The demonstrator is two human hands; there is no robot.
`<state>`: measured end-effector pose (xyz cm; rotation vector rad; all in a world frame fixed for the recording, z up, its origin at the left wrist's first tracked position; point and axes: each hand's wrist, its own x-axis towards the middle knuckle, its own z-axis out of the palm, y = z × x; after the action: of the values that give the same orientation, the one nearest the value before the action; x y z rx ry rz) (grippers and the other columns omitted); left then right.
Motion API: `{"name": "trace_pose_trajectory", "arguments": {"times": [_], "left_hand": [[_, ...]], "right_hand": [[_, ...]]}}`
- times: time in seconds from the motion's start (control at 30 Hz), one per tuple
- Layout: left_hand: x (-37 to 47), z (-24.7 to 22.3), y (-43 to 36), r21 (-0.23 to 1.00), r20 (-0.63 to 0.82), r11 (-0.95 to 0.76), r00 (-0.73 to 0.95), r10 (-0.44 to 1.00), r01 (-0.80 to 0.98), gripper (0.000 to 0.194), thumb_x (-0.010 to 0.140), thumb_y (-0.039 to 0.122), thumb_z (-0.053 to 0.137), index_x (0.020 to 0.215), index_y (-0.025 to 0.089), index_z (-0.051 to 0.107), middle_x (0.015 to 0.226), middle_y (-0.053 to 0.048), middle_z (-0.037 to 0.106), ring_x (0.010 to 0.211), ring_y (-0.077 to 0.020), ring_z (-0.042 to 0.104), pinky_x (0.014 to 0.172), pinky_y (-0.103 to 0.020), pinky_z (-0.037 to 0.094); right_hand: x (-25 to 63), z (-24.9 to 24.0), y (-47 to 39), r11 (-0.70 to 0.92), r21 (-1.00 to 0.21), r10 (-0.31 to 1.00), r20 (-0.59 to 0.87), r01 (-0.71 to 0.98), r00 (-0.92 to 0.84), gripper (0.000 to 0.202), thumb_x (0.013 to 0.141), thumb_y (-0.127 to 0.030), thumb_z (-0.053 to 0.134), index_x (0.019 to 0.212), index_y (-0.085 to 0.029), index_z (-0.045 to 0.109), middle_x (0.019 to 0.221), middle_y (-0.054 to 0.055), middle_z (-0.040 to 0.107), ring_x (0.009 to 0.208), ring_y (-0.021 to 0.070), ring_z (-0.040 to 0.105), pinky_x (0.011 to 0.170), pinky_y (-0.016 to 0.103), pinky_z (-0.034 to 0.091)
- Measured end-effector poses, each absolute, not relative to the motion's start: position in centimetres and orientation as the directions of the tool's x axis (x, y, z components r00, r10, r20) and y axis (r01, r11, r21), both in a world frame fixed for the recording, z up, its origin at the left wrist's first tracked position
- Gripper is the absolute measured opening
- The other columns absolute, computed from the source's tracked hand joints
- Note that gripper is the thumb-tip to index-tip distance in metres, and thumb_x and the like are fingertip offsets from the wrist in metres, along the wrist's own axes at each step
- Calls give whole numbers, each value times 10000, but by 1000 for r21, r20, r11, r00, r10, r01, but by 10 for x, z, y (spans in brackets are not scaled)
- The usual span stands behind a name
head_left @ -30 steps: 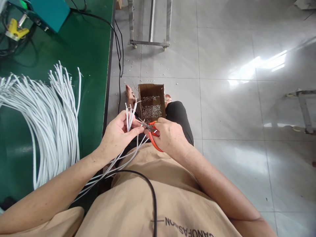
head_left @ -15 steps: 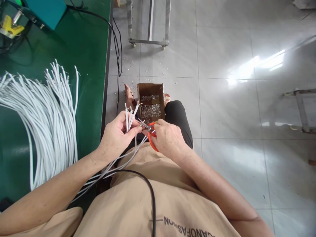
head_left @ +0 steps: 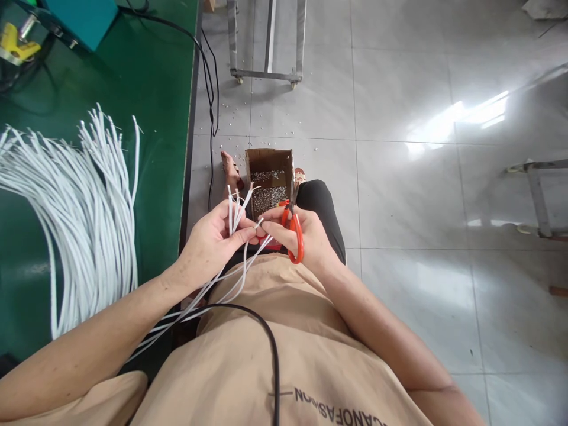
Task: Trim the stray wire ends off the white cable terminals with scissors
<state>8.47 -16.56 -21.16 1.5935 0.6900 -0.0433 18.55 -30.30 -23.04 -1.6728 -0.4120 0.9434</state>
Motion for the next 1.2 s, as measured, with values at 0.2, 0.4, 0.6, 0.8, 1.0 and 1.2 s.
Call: {"name": "trace_pose_trajectory", "arguments": {"times": [0.2,0.4,0.6,0.8,1.0,1.2], "left_hand": [[84,-214,-165,898,-425,51,829,363,438,194,762,276,669,818,196,501,750,11,658,720,-154,659,751,-297,511],[84,-214,-165,882,-409,-56,818,405,468,259,719,303,709,830,198,500,732,29,639,683,-127,614,694,-258,486],[83,-217,-164,867,-415,-89,809,417,491,297,691,313,731,819,202,488,715,40,638,673,-124,601,680,-251,475],[83,-218,-163,883,-443,23,815,372,469,229,738,298,685,829,198,501,750,23,648,756,-157,654,755,-299,508],[84,-217,-161,864,-408,-95,797,445,495,292,710,353,714,845,191,512,775,17,641,702,-125,590,701,-258,473],[83,-221,-158,887,-423,20,792,442,462,299,706,354,726,908,176,596,925,-30,656,814,-150,607,710,-256,507]], "right_hand": [[184,-228,-297,-203,-861,678,-467,-467,567,136,694,-272,662,769,-159,663,723,19,660,707,147,614,710,297,491],[175,-228,-294,-191,-860,631,-477,-474,611,106,673,-249,650,729,-161,634,658,-18,597,623,105,547,628,247,465],[171,-226,-290,-169,-826,650,-503,-537,570,138,707,-261,609,782,-156,660,667,-21,588,628,100,529,655,248,458],[180,-232,-293,-117,-792,703,-492,-599,514,136,708,-252,624,786,-148,661,690,0,615,672,124,575,693,271,471],[165,-240,-297,-182,-887,625,-438,-425,646,143,753,-300,617,770,-159,629,696,-13,581,643,104,528,635,238,438],[159,-233,-300,-155,-954,581,-299,-257,757,205,761,-327,640,665,-161,569,619,-37,503,582,79,442,584,216,393]]}}
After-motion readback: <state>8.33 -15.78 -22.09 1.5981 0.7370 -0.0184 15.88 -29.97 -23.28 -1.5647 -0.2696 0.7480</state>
